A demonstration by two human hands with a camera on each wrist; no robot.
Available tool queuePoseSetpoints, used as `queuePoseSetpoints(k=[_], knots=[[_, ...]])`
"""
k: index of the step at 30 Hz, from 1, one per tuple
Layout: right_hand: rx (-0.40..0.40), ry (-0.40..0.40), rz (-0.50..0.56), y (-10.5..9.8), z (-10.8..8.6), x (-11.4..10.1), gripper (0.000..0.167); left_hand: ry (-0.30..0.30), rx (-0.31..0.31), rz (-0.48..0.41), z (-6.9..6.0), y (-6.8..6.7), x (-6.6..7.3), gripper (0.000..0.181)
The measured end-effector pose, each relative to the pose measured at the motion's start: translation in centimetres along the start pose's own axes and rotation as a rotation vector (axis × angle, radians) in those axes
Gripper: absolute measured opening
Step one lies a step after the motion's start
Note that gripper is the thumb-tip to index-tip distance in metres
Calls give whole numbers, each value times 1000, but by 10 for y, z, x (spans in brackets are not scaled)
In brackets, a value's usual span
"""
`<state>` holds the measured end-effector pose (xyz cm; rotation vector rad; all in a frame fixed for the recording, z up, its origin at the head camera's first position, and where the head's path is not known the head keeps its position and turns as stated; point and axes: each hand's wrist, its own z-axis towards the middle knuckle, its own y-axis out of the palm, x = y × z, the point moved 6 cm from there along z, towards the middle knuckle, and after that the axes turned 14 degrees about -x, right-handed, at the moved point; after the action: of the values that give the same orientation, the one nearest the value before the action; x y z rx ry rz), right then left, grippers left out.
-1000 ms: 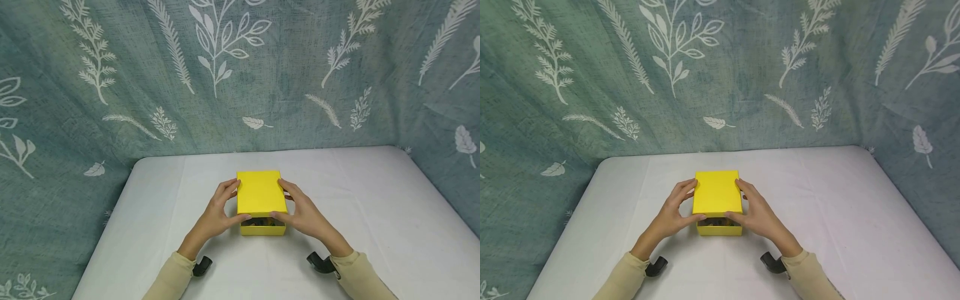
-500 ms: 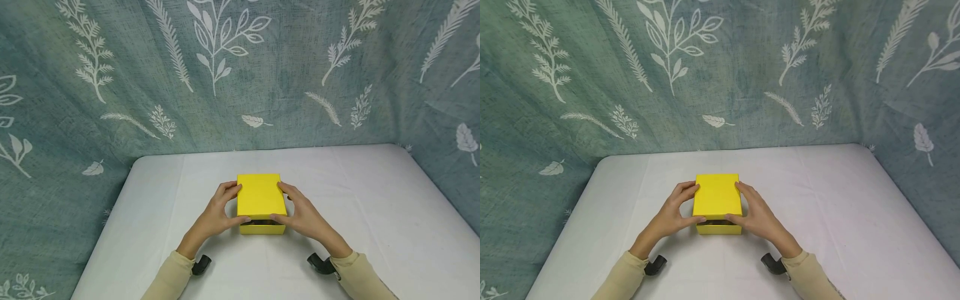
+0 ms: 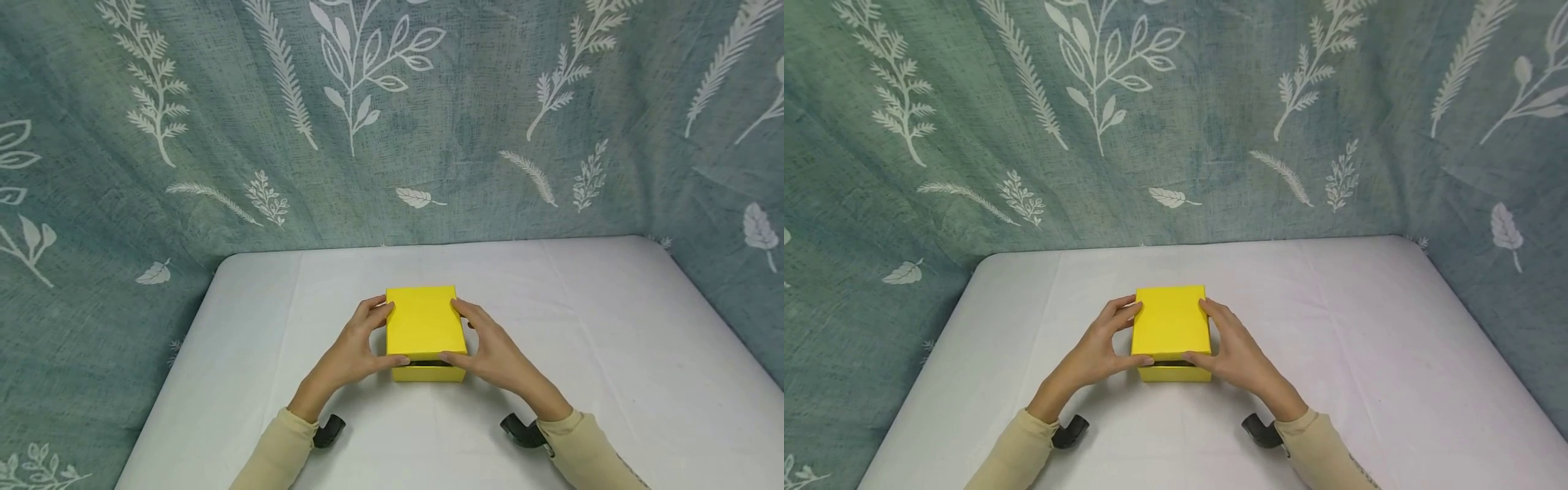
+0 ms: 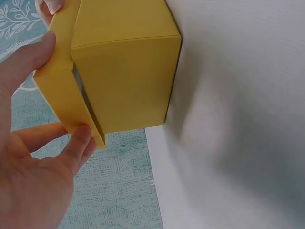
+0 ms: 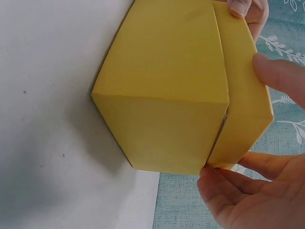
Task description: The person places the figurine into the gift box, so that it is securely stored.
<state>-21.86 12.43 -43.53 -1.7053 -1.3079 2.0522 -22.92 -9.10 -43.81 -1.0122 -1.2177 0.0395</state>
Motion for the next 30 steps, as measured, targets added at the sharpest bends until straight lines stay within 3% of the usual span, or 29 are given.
queuePoseSetpoints(k=[8,16,30], knots=[[-18,6,-33,-1,-3,-4,89,-48,-40,5,-2,-1,2,94],[-53,24,-50,-3,-8,-8,89,-38,-79,11,-5,2,9,91],[-89,71,-55,-4,-11,-5,87,-54,-94,62,-2,9,8,91]])
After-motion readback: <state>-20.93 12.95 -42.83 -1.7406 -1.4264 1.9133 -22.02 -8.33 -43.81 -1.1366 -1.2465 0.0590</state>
